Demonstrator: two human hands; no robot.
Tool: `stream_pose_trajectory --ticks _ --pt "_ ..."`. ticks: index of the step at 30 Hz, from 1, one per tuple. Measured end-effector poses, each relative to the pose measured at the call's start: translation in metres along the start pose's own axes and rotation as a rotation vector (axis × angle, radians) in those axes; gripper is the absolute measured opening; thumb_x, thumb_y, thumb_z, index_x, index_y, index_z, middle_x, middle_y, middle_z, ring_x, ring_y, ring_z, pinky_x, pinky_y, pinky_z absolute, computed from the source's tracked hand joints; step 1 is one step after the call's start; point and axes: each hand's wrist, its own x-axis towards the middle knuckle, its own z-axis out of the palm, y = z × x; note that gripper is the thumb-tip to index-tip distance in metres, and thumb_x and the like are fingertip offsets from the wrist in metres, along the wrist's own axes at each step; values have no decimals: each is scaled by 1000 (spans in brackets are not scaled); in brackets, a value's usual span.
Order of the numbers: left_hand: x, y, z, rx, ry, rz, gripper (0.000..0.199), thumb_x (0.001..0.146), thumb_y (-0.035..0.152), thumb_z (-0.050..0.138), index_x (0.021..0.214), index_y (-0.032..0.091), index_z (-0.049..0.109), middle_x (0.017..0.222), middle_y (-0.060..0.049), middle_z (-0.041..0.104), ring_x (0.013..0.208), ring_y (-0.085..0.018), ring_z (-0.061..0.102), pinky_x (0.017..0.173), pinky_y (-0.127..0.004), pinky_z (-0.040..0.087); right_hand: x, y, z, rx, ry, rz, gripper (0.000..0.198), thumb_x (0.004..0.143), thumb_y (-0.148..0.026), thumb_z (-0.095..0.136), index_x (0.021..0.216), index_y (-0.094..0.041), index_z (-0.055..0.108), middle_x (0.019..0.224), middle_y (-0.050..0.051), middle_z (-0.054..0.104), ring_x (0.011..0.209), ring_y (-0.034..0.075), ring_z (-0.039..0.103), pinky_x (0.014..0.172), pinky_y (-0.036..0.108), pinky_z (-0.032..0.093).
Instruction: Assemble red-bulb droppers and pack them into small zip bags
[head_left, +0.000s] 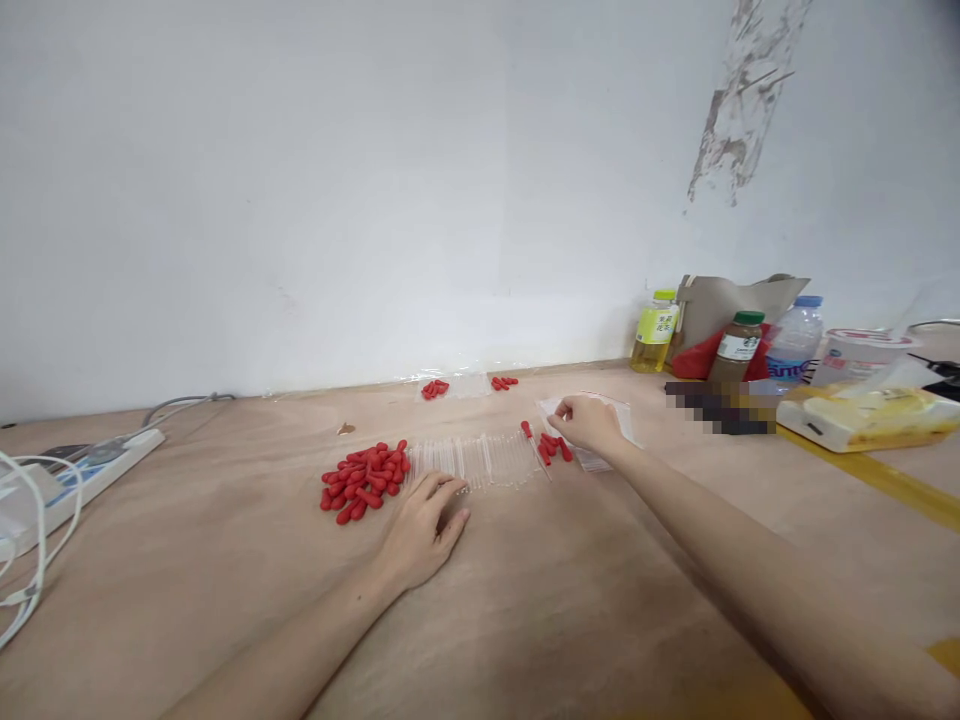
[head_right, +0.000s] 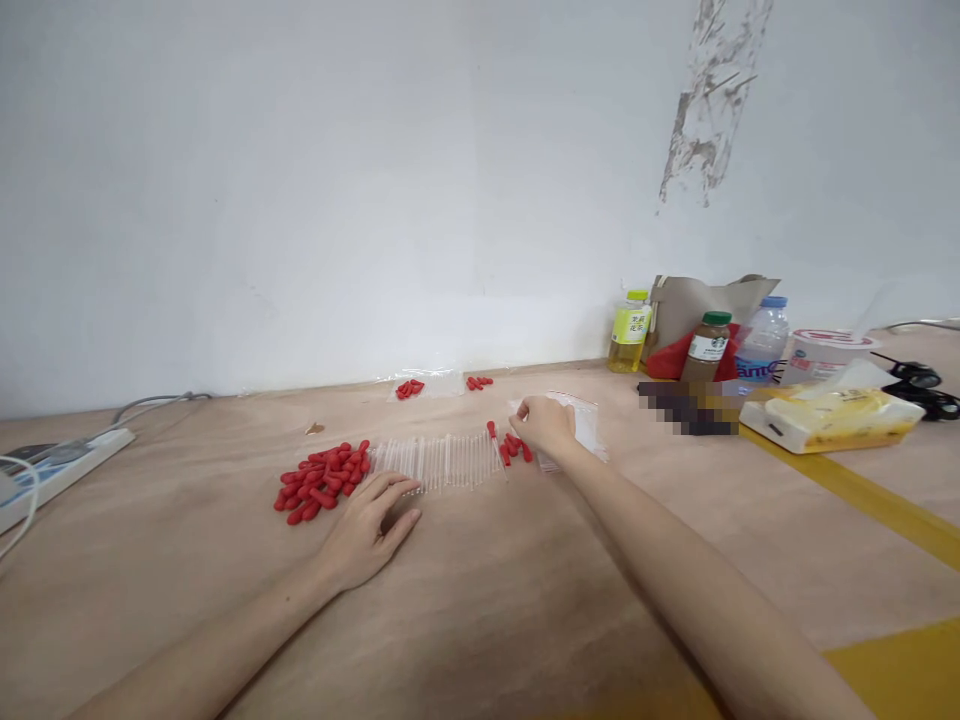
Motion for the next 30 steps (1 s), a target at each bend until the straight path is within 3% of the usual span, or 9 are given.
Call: stream_pose_trajectory --ticks 8,13,17,20,23,26,30 --pt "8 2 -6 164 9 -34 9 79 26 49 79 19 55 89 -5 54 84 -22 49 76 -38 39 -22 9 17 -56 27 -97 32 75 -44 46 72 -21 69 85 8 61 83 22 52 74 36 32" --pt "55 2 4 338 18 -181 16 77 30 50 70 18 58 88 -7 55 89 -24 46 77 -38 36 -21 7 19 -65 46 -144 28 75 -37 46 67 -21 68 83 8 60 85 23 49 73 36 31" --pt "91 7 28 494 -114 -353 34 76 43 47 70 14 64 89 -14 56 91 -31 45 77 -43 32 -20 8 22 -23 93 -105 25 74 -34 47 67 -20 66 84 9 61 87 24 49 72 35 31" --pt "104 9 41 528 -155 -414 40 74 44 48 72 8 67 90 -20 56 91 -35 44 76 -45 30 -19 9 22 63 166 -37 23 75 -31 45 71 -19 64 82 7 63 86 23 51 73 35 31" --pt "110 9 48 538 -200 -468 33 71 35 52 75 6 67 90 -22 56 91 -34 45 76 -44 29 -19 10 25 180 252 -8 22 77 -29 43 75 -18 61 79 5 64 81 20 54 76 35 31" --pt "116 9 50 531 -237 -512 28 69 30 56 77 6 67 90 -23 57 91 -35 45 75 -42 30 -18 10 33 327 333 -52 19 76 -27 44 79 -16 58 78 4 62 75 18 54 74 34 35" --pt "119 16 37 492 -235 -499 26 75 28 51 78 6 64 92 -22 56 90 -34 46 72 -39 32 -19 8 41 544 466 -158 31 77 -22 43 105 -12 51 88 8 55 77 17 52 69 31 42"
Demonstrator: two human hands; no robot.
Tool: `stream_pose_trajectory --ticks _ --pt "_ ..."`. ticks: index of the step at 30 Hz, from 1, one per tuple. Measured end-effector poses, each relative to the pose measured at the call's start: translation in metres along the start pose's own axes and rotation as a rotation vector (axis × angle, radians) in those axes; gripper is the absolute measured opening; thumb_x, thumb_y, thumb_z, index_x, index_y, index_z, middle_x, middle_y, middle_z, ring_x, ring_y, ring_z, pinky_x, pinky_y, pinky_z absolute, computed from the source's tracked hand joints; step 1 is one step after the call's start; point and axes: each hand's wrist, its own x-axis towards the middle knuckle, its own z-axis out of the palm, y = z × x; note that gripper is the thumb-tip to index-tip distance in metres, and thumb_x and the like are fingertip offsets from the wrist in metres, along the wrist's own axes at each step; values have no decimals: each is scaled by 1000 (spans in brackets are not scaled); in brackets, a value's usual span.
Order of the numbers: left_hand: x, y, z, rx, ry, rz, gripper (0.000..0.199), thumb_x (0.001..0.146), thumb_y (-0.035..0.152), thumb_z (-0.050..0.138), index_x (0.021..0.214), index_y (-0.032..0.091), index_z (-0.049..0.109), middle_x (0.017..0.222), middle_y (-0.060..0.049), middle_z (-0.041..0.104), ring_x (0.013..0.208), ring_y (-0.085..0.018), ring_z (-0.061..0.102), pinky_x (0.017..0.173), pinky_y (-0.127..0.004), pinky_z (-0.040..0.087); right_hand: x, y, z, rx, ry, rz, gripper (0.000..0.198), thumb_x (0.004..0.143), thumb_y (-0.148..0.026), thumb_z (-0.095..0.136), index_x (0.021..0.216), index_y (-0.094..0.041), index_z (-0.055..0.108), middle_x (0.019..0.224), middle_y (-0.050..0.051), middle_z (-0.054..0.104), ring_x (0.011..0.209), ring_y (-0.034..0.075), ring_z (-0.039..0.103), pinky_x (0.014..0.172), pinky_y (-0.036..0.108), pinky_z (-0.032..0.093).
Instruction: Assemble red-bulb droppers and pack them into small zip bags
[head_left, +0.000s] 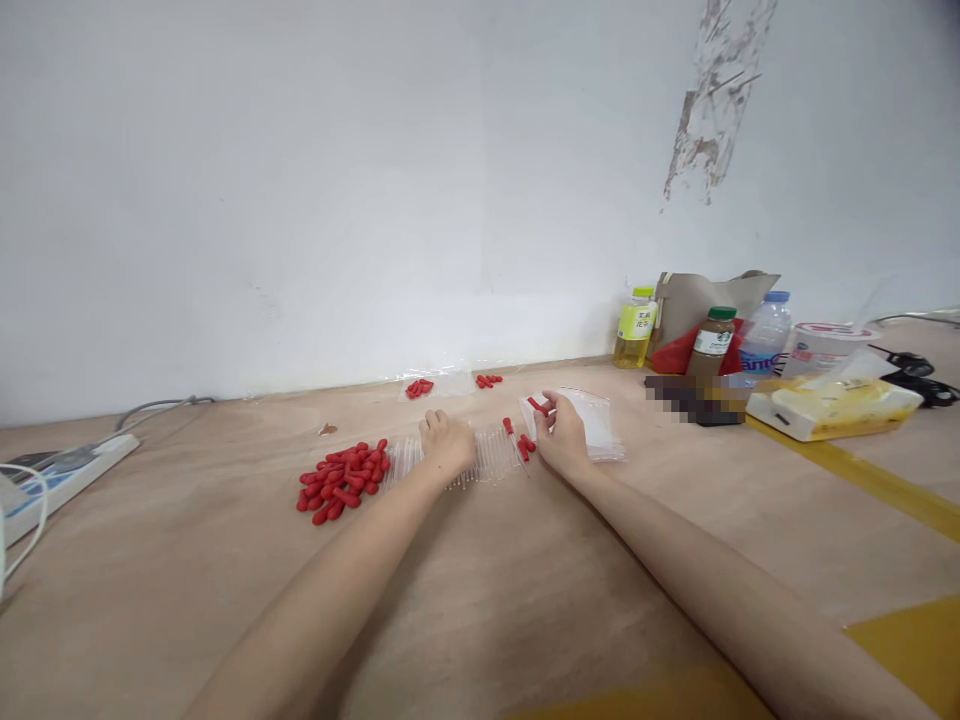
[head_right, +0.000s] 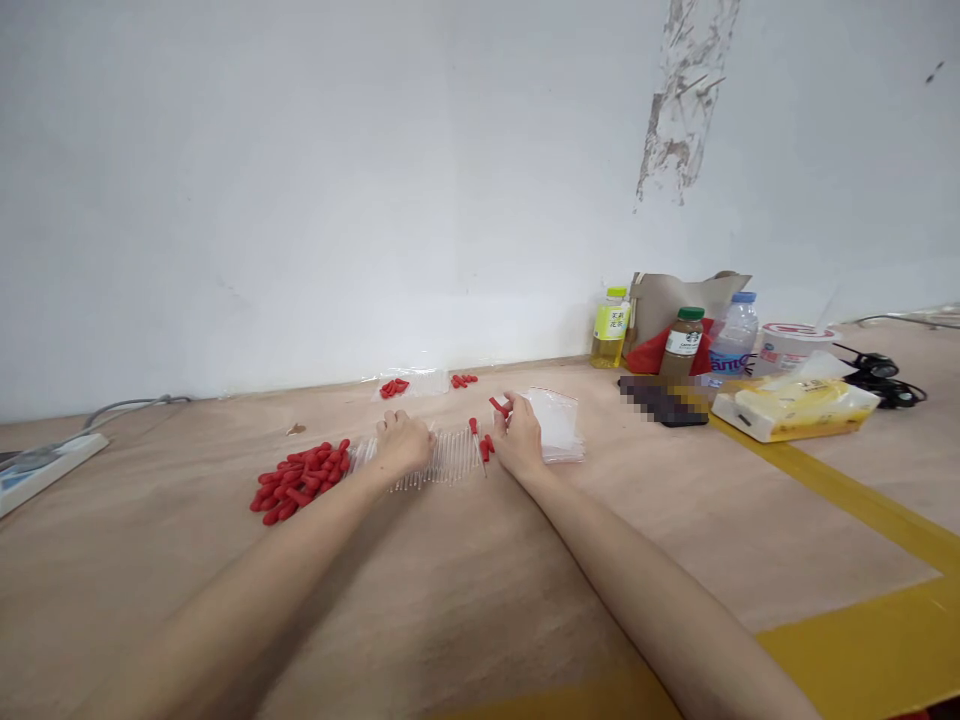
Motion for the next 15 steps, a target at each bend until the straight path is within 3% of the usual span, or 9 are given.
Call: stream_pose_trajectory --ticks 4,6,8,10,13,15 --pt "-21 -21 -24 -68 80 135 27 88 29 36 87 12 57 96 -14 57 94 -27 46 75 -35 33 0 -13 -5 110 68 -98 28 80 -19 38 101 -16 56 91 8 47 86 17 49 76 32 43" --pt "-39 -39 -28 -115 102 243 21 89 28 36 87 16 54 89 -6 59 85 -20 49 76 -31 34 -3 -24 -8 171 36 -123 24 80 -19 40 94 -18 59 91 7 46 85 16 50 74 30 44" --pt "-57 -59 -24 -239 152 450 20 90 27 36 83 16 51 76 -3 60 69 -17 51 72 -30 36 -10 -37 -9 228 -56 -149 20 79 -19 43 91 -19 59 91 6 47 81 14 51 69 28 45" --pt "-73 -74 -13 -319 205 535 18 89 27 38 84 16 52 74 -2 61 68 -17 50 72 -31 36 -21 -51 -10 275 -204 -203 17 78 -20 47 89 -19 59 87 5 49 76 13 52 66 27 45" --pt "-90 -85 4 -432 293 546 18 88 25 42 101 17 52 82 -3 63 74 -18 52 76 -33 37 -39 -71 -14 284 -428 -293 12 78 -22 51 86 -19 59 81 3 55 75 13 53 69 28 45" --pt "-96 -85 11 -504 316 525 18 88 23 42 100 18 54 85 -3 63 75 -16 54 75 -31 38 -49 -79 -18 241 -496 -319 10 78 -23 52 83 -19 59 79 3 58 76 13 54 70 28 44"
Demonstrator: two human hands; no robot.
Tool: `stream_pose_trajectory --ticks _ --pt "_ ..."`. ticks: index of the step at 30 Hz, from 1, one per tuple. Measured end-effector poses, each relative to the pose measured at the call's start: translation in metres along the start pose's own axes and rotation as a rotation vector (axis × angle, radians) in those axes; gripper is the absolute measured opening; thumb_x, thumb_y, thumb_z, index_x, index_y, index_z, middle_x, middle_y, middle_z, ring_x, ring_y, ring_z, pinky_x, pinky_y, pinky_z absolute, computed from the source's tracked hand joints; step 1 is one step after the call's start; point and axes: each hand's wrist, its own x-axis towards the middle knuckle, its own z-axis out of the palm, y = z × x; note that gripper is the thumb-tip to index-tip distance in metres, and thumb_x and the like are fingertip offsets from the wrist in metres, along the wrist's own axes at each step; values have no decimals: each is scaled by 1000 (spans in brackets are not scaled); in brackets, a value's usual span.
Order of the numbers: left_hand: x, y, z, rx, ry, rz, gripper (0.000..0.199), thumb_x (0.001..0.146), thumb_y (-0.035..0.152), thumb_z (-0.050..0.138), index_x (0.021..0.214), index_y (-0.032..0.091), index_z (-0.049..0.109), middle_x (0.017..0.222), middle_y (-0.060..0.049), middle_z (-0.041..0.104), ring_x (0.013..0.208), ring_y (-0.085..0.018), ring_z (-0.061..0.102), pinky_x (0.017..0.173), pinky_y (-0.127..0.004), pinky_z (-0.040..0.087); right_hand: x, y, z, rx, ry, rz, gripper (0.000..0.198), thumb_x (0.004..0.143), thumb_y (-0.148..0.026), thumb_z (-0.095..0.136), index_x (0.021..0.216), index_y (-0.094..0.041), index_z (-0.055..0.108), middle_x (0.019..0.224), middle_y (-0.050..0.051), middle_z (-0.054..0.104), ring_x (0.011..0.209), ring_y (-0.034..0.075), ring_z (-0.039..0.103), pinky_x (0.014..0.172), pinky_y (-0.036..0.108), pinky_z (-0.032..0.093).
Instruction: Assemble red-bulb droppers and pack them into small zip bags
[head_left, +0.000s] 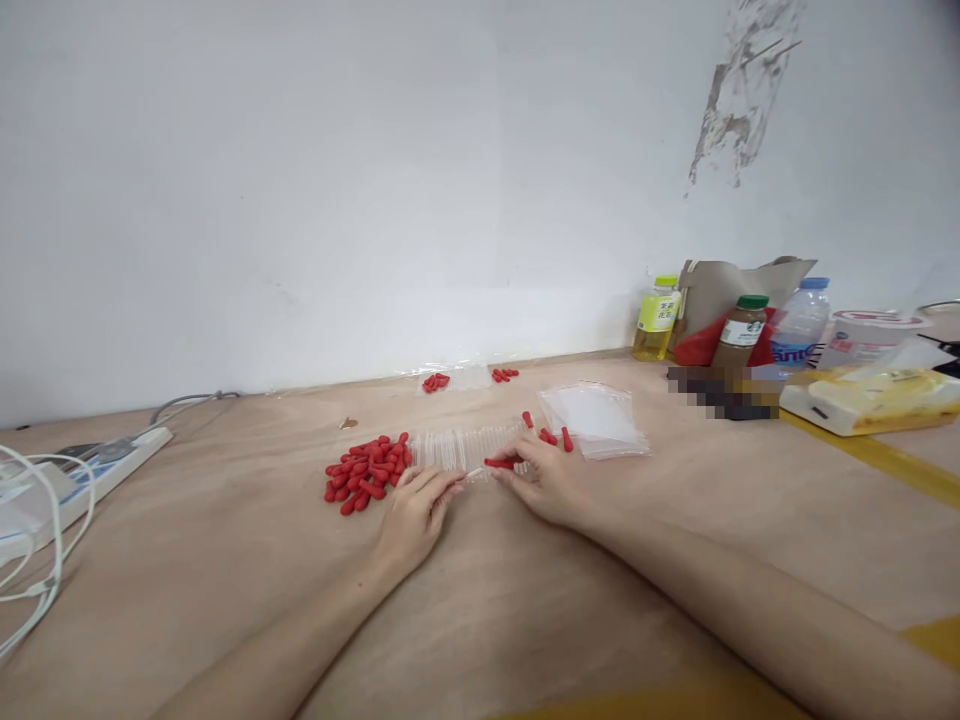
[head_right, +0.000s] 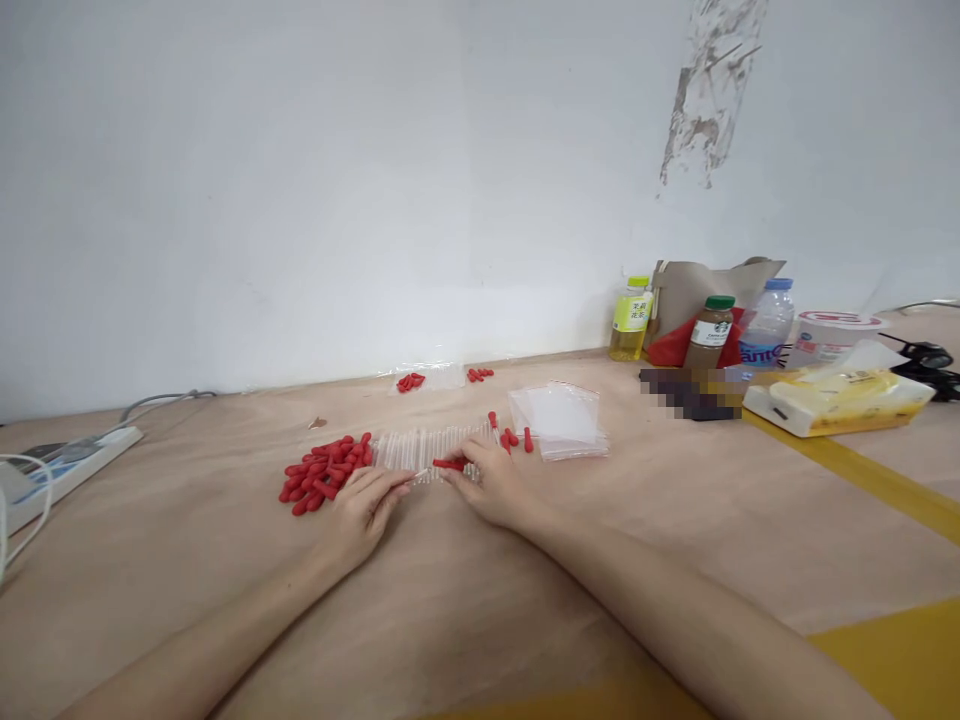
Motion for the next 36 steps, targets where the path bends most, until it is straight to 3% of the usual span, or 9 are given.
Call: stream_pose_trajectory --ticks 8,16,26,31,36 --pt "0 4 2 -79 -48 -58 16 87 22 43 93 20 58 86 -2 62 79 -16 55 73 -30 39 -15 8 10 -23 -82 -79 22 82 -23 47 101 -23 58 84 4 58 76 13 54 70 28 44" --pt "-2 0 4 -81 -27 21 18 86 20 47 98 21 61 85 -3 63 76 -15 55 71 -30 40 -13 9 10 29 -93 -88 19 82 -22 46 97 -22 58 89 4 55 78 12 53 71 27 44" --pt "-3 -2 6 -174 -52 58 21 87 21 45 99 20 61 83 -4 61 73 -14 55 66 -25 43 -13 16 13 90 -146 -90 11 80 -23 50 85 -20 59 79 2 60 73 11 55 66 24 43" --pt "-3 2 4 -97 -111 41 21 87 21 44 98 19 62 75 -3 59 67 -13 52 63 -26 41 -13 16 12 72 -170 -90 10 79 -25 52 83 -21 60 75 1 60 71 12 55 65 25 43" --pt "-2 5 5 -66 -86 76 20 87 21 45 98 18 61 75 -3 59 66 -14 52 65 -27 39 -16 16 13 40 -148 -124 12 80 -28 51 83 -20 60 73 2 60 69 12 55 63 24 42"
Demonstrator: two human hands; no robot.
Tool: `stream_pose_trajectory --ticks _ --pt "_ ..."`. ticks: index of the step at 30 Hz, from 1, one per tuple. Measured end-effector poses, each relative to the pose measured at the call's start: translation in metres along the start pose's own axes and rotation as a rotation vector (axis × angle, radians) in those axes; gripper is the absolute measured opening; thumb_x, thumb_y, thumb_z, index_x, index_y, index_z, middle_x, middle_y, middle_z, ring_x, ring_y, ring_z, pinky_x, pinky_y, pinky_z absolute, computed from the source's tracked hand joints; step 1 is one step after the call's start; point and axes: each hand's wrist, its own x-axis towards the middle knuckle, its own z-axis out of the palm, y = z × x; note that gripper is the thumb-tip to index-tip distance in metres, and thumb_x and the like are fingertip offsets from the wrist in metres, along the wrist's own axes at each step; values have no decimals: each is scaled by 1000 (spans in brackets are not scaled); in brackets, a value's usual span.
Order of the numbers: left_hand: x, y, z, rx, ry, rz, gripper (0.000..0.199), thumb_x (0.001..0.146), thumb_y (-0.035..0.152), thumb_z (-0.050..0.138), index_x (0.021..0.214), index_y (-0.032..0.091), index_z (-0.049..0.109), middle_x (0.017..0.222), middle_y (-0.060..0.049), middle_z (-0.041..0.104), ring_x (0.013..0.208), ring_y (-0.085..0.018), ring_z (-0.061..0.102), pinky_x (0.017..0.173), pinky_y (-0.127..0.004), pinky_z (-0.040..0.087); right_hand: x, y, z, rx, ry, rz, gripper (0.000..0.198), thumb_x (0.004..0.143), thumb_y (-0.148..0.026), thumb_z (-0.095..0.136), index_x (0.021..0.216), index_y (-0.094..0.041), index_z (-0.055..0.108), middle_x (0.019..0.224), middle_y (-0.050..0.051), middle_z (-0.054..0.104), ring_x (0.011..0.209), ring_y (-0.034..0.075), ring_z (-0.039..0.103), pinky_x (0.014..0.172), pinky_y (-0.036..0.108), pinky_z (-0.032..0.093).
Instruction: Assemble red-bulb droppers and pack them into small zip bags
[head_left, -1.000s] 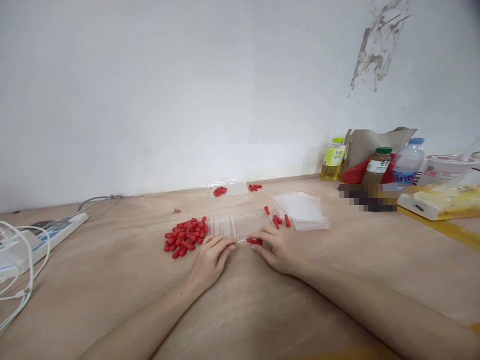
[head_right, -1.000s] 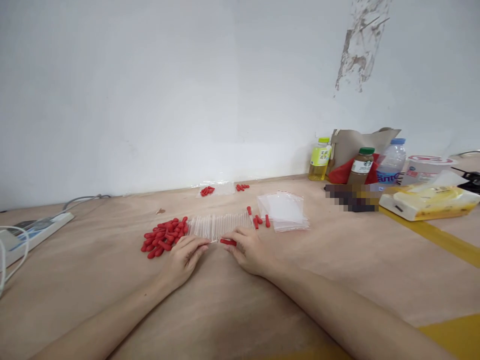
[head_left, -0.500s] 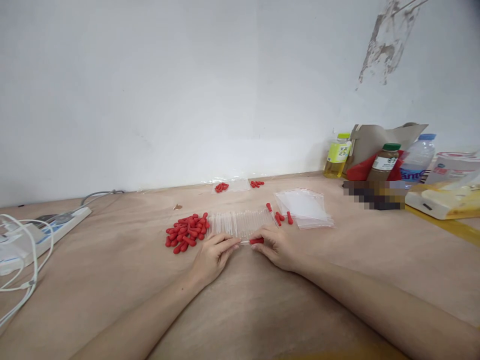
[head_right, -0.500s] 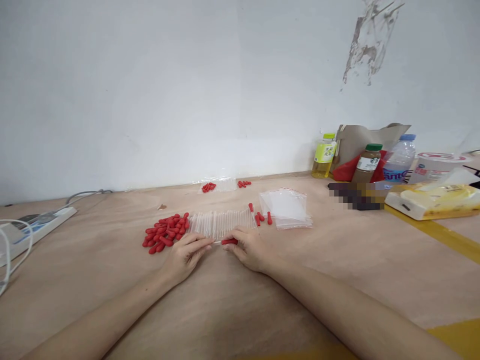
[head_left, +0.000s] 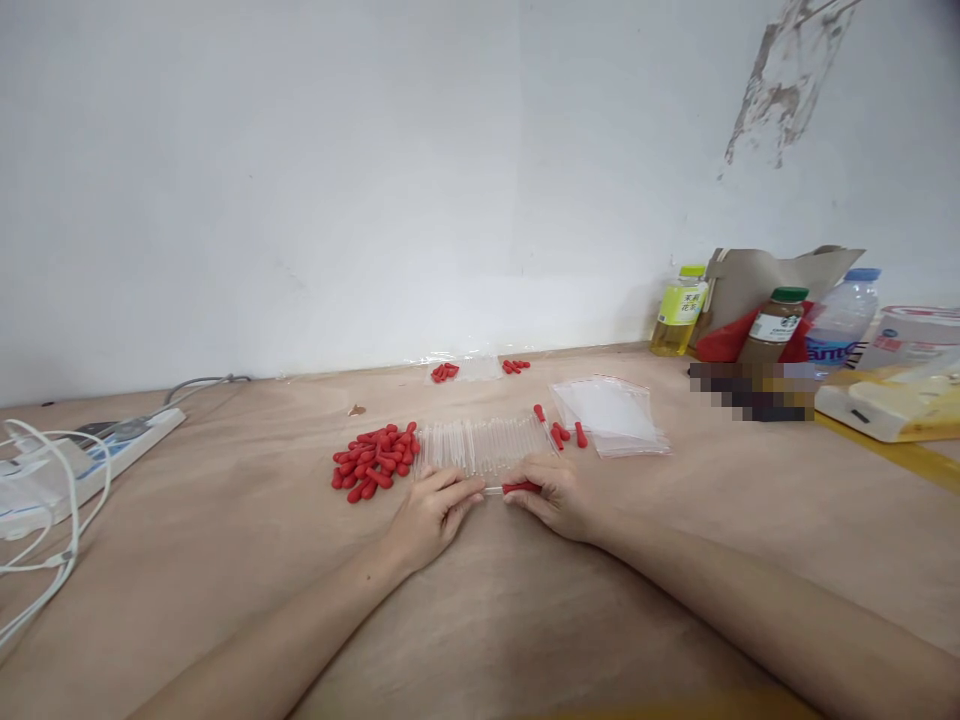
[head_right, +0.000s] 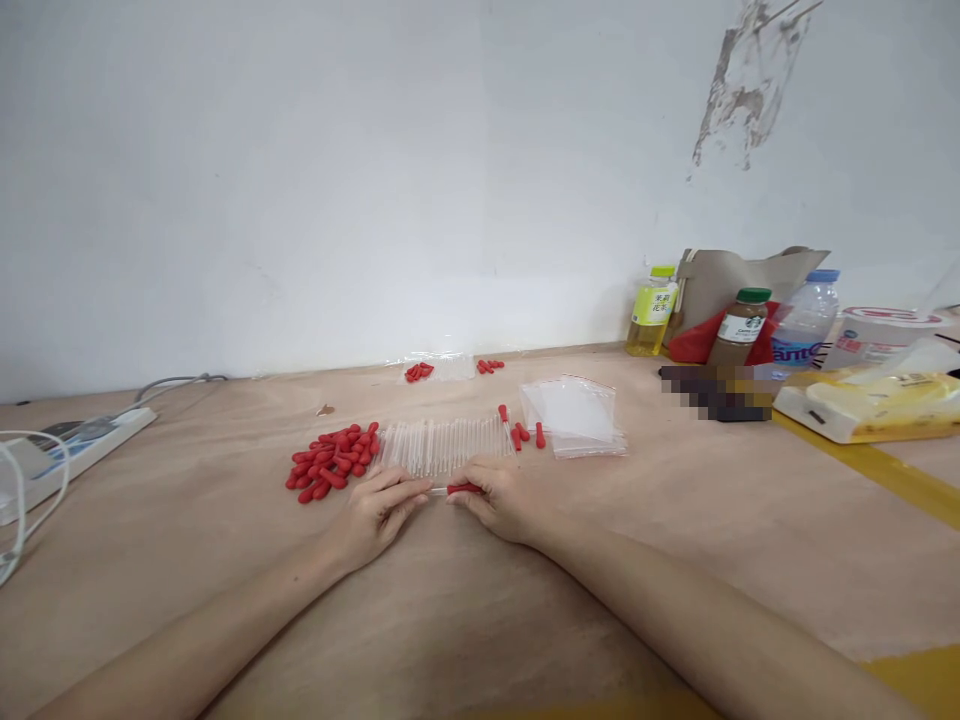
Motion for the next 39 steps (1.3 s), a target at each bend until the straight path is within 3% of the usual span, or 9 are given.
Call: stream_pose_trajectory --ticks 6,11,26,31,35,39 --pt "-1 2 3 -61 8 16 19 86 19 45 99 16 60 80 -5 61 71 -14 55 67 -27 41 0 -2 -1 -20 4 -13 10 78 -26 53 78 -18 59 70 2 58 66 12 53 60 23 41" --pt "-1 4 6 -67 35 18 18 86 20 45 97 16 59 81 -5 61 72 -15 55 67 -28 43 2 -2 -2 -44 -6 -12 11 77 -27 55 82 -19 60 73 2 61 70 14 53 68 27 40" --pt "3 6 8 -40 -8 68 19 87 20 43 97 17 59 82 -6 64 73 -16 57 68 -30 42 4 -3 -4 -111 -102 -67 13 79 -28 53 83 -20 62 73 2 63 71 14 56 72 30 37" --pt "4 4 8 -111 37 -19 19 87 20 44 97 18 59 82 -5 63 73 -14 57 67 -27 44 8 -5 1 206 9 125 19 77 -35 54 81 -20 63 77 3 63 71 13 57 68 28 44" --pt "3 5 4 -91 44 -45 28 86 27 45 111 19 53 98 -7 61 87 -18 56 78 -31 43 14 -5 3 401 194 339 26 72 -39 58 89 -19 56 71 0 59 67 12 57 63 26 46" --pt "3 4 -3 -18 109 -144 41 84 31 46 123 19 40 108 -9 56 99 -23 50 87 -39 38 33 10 -24 419 346 391 29 74 -40 54 93 -19 53 72 0 55 68 12 55 63 25 45"
